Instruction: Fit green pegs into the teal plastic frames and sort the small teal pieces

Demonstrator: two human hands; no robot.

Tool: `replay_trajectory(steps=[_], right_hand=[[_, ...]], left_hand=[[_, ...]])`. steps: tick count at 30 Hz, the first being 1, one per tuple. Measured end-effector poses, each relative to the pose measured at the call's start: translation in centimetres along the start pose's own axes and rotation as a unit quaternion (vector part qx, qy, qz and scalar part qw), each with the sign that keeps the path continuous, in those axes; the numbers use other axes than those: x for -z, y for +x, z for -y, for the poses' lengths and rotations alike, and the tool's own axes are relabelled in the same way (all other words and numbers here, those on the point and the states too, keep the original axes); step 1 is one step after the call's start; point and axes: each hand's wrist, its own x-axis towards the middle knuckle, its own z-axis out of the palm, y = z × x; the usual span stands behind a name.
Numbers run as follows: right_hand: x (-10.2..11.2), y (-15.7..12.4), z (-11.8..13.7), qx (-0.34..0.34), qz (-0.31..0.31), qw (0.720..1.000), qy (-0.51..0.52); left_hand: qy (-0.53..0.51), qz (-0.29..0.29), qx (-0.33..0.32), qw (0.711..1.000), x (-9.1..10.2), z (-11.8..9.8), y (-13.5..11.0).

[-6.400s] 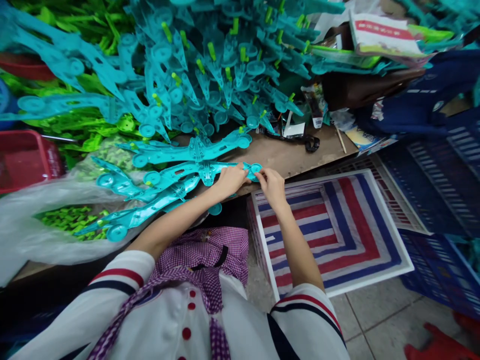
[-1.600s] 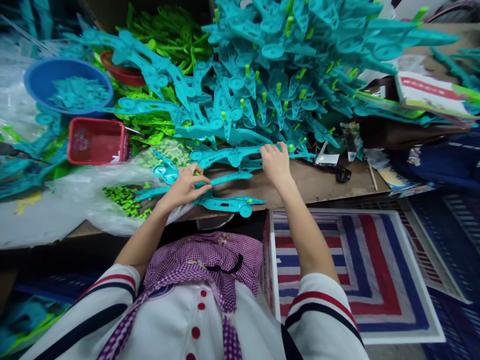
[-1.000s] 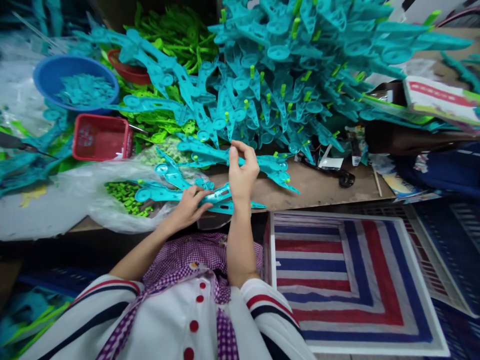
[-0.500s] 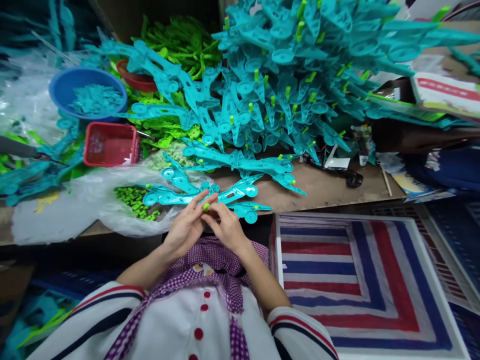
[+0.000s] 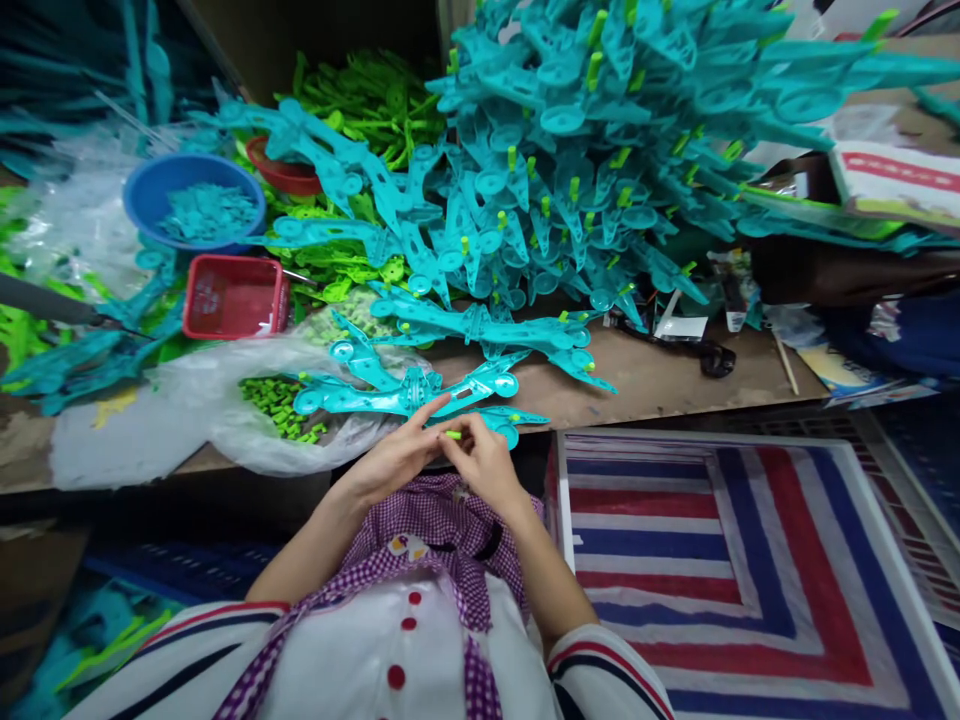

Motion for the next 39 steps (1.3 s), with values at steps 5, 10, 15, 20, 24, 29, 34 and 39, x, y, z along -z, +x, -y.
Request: replay_trajectory(steps=[5, 10, 15, 20, 24, 29, 34, 39], right_hand=[[4.2, 2.5, -0.8, -0.073, -0.090, 0.988, 0.100], [8.7, 6.3, -3.3, -0.038, -0.108, 0.993, 0.012], [10.8, 8.7, -5.0, 0.048, -0.050, 0.984, -0.163], [10.9, 10.2, -5.7, 0.085, 0.018, 0.962, -0.260], [10.5, 10.7, -5.6, 0.110, 0.054, 0.943, -0.311], [10.1, 10.5, -5.7, 0.117, 0.034, 0.940, -0.319], [9.5, 10.4, -6.0, 0.130, 0.037, 0.933, -0.333], [9.1, 10.5, -6.3, 0.132, 0.057, 0.921, -0.361]], left_hand=[[0.410, 0.018, -0.118, 0.904, 0.3, -1.9, 5.5], [0.652, -0.066, -0.081, 0.751, 0.2, -1.7, 10.8], [0.682, -0.101, -0.126, 0.713, 0.3, 0.6, 11.4], [0.700, -0.085, -0.125, 0.698, 0.5, 1.3, 11.3], [0.699, -0.083, -0.113, 0.702, 0.5, 1.1, 11.4], [0.693, -0.077, -0.103, 0.710, 0.4, 1.0, 11.4], [0.699, -0.070, -0.110, 0.703, 0.5, 1.0, 11.3], [0.718, -0.066, -0.126, 0.682, 0.4, 1.3, 11.2]])
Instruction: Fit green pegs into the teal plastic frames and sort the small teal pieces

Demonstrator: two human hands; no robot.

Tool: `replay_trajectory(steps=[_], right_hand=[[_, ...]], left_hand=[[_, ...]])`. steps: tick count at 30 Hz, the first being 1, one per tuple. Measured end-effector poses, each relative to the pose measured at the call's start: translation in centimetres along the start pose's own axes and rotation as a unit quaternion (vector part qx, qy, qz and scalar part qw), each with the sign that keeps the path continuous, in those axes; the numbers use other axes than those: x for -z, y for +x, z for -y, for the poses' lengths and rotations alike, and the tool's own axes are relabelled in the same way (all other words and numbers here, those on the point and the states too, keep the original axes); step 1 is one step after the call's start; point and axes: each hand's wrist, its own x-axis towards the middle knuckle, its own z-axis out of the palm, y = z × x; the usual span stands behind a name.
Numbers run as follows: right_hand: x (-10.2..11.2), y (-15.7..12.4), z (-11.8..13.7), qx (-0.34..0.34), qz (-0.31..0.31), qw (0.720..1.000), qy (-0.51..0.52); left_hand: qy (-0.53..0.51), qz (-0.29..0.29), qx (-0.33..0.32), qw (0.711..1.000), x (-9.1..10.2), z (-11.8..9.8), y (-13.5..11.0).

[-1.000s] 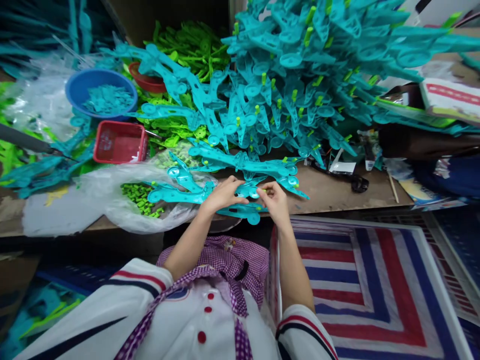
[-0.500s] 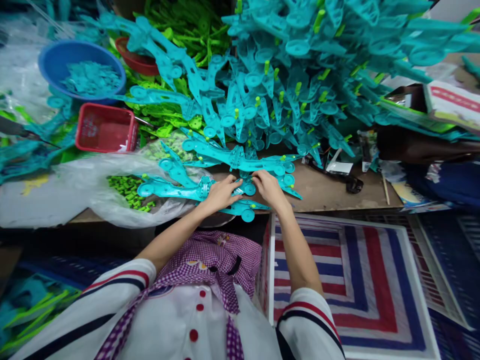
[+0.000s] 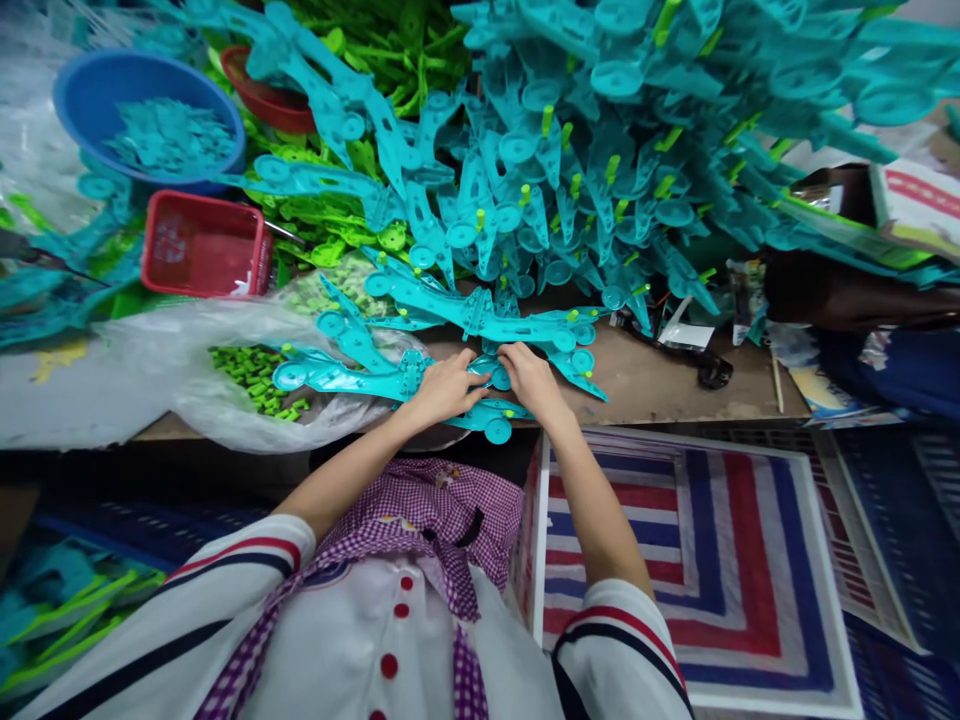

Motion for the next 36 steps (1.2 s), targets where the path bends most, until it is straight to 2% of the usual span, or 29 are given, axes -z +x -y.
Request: replay_trajectory(steps=[9, 12, 16, 18, 21, 23, 26, 28, 30, 31, 32, 33, 34, 36], right_hand=[[-1.3, -0.3, -0.4, 0.013, -0.009, 0.997, -0.071], [-1.2, -0.3, -0.7, 0.038, -0.006, 0.993, -0.108], [-0.2, -0.1, -1.2, 0.118, 0.063, 0.983, -0.130], [-0.1, 0.0, -1.2, 0.122, 0.077, 0.982, -0.121], [-0.6, 0.3, -1.3, 0.070, 0.038, 0.995, -0.065], [-0.9, 0.6, -1.3, 0.032, 0.006, 0.999, 0.008], [-0.1, 0.1, -0.4, -0.026, -0.066, 0.990, 0.122], [0.7, -1.8, 1.3, -0.060, -0.131, 0.979, 0.146], [0.7, -5.2, 4.1, -0.121, -0.225, 0.954, 0.154], [0.1, -7.3, 5.8, -0.186, -0.299, 0.918, 0.183], [-0.8, -9.2, 7.6, -0.261, -0.355, 0.867, 0.232], [-2.1, -11.0, 9.4, -0.315, -0.346, 0.829, 0.306], [-3.5, -12.4, 11.1, -0.353, -0.287, 0.793, 0.405], [-6.5, -13.8, 13.7, -0.396, -0.159, 0.691, 0.583]], left_hand=[[0.014, -0.008, -0.004, 1.000, -0.4, -0.1, -0.1], [0.025, -0.002, -0.003, 1.000, -0.2, -0.1, -0.1], [0.026, 0.008, 0.001, 1.000, -0.1, -0.1, -0.1], [0.025, 0.008, -0.002, 1.000, 0.0, -0.1, -0.2], [0.025, 0.004, -0.004, 1.000, -0.1, 0.0, -0.1], [0.022, 0.008, -0.001, 1.000, 0.0, 0.0, 0.1], [0.017, 0.026, -0.014, 0.999, 0.5, 0.0, 0.2], [0.007, 0.029, -0.033, 0.999, 1.4, -0.2, -0.4], [-0.012, 0.011, -0.054, 0.998, 2.9, -0.4, -1.3], [-0.018, -0.003, -0.065, 0.998, 3.8, -0.5, -1.7], [-0.017, -0.014, -0.074, 0.997, 4.8, -0.5, -1.9], [-0.004, -0.021, -0.077, 0.997, 5.8, -0.5, -1.8], [0.020, -0.018, -0.072, 0.997, 6.8, -0.4, -1.4], [0.093, 0.018, -0.039, 0.995, 8.7, 0.0, 0.7]])
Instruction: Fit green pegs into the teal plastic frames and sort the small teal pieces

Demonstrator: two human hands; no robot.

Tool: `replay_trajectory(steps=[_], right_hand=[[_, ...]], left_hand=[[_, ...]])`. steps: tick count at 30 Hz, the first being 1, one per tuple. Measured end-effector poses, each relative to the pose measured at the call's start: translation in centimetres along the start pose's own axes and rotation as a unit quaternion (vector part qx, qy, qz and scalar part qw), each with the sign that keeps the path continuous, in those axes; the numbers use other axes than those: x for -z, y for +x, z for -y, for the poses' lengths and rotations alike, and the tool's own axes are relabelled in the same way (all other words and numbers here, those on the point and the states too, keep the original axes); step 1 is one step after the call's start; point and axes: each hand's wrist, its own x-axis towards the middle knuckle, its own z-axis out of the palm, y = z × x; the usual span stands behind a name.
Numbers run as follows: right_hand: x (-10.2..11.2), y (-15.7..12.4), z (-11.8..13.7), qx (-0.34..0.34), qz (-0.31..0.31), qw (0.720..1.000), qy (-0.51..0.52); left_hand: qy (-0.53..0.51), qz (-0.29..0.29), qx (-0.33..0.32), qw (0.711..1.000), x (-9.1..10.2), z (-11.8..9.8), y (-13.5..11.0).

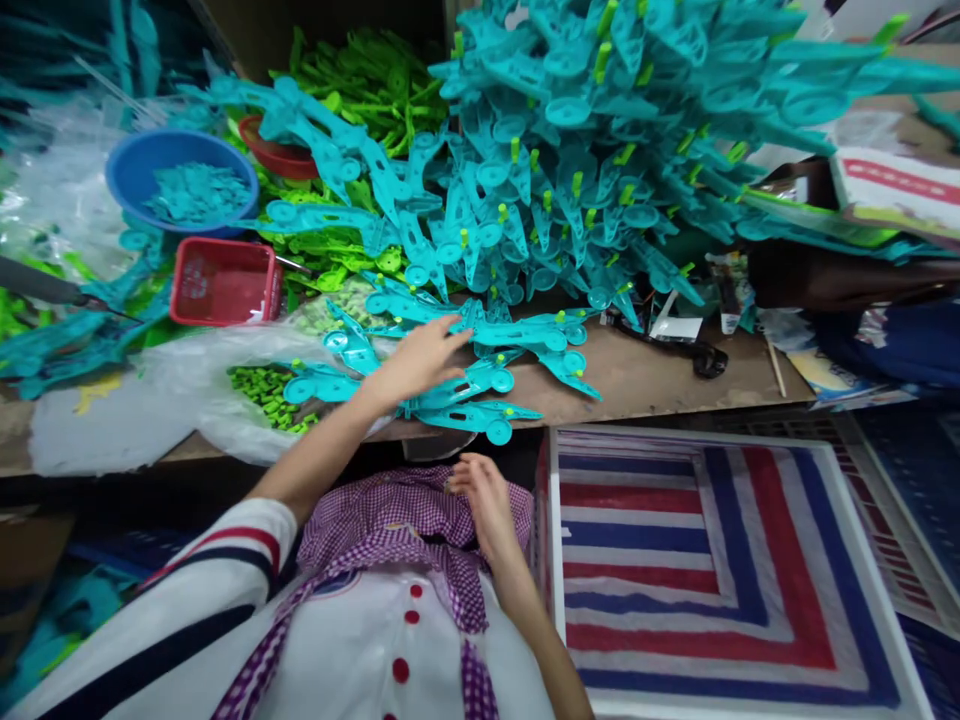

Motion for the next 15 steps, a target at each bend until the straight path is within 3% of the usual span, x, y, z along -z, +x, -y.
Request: replay_trajectory(steps=[2, 6, 10, 15], right_hand=[[-1.7, -0.4, -1.9, -0.094, 0.073, 0.988, 0.095], [-4.2, 1.3, -1.5, -0.159, 0.135, 0.958, 0.195], [-5.5, 2.7, 0.0, -0.200, 0.162, 0.935, 0.245], [-6.8, 3.9, 0.4, -0.211, 0.118, 0.920, 0.309]], left_hand=[[0.059, 0.070, 0.028, 0.995, 1.3, 1.0, 3.0], [0.088, 0.183, 0.005, 0.979, 2.6, 2.8, 8.5], [0.103, 0.187, -0.015, 0.977, 1.9, 4.6, 9.9], [0.105, 0.150, -0.044, 0.982, 0.2, 5.9, 8.9]])
